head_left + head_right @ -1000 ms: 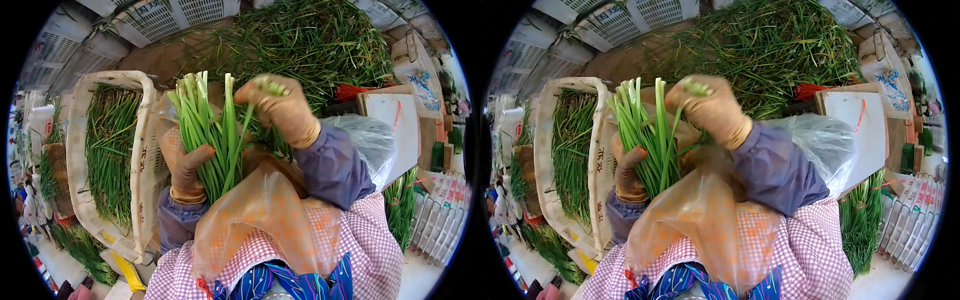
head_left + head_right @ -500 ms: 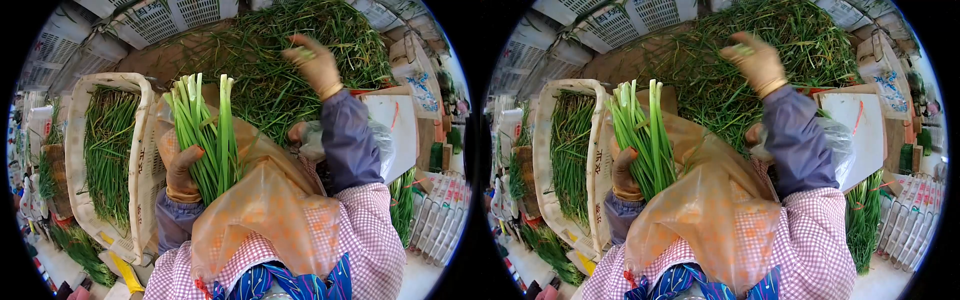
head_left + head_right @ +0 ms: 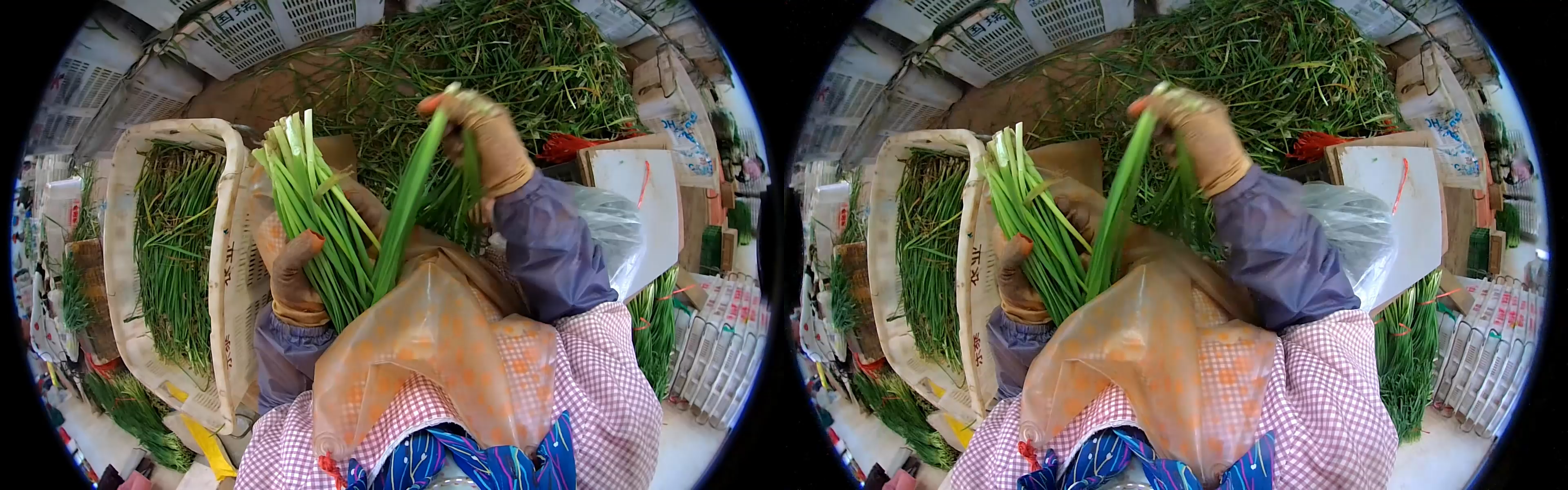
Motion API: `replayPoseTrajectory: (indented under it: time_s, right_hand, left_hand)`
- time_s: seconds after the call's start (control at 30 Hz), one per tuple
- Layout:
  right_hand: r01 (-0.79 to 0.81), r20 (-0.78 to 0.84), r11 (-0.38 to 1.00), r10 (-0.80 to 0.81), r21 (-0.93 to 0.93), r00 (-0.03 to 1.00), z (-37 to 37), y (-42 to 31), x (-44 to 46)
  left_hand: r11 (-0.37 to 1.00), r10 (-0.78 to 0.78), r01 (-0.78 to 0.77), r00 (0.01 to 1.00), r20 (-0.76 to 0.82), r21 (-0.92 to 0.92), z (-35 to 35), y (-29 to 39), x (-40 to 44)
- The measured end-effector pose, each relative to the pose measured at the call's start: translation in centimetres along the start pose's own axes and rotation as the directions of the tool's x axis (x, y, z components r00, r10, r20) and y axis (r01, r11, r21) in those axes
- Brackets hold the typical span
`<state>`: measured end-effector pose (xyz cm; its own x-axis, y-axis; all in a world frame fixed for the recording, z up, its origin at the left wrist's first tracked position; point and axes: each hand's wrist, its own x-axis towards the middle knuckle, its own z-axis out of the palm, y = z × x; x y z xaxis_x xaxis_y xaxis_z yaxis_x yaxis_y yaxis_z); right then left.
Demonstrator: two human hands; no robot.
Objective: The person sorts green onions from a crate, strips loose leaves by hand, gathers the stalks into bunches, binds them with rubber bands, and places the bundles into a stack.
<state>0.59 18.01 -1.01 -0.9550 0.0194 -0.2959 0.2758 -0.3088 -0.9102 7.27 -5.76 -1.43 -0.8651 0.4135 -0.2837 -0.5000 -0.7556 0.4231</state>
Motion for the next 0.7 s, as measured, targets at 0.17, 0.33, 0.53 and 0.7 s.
replayPoseTrajectory:
  time_s: [0.17,0.33,0.53,0.7]
  right_hand:
    - [0.41,-0.47,0.879,-0.477,-0.245,0.743,-12.3,-4.0,6.6]
    - [0.534,-0.005,0.775,-0.569,-0.339,0.822,-6.5,-6.0,3.4]
    - [0.309,0.409,0.902,-0.171,-0.301,0.896,4.2,-1.2,-3.1]
    - [0.393,0.441,0.692,-0.12,-0.606,0.89,5.2,0.2,-3.5]
  left_hand:
    - [0.99,-0.094,0.104,0.99,0.109,-0.096,-1.9,0.8,-0.4]
    - [0.98,-0.118,0.15,0.968,0.22,-0.132,-1.5,0.9,0.1]
    - [0.991,-0.135,0.136,0.987,0.089,-0.004,-0.7,0.5,0.2]
    - [0.989,-0.147,0.145,0.989,0.034,0.036,-1.7,0.3,0.0]
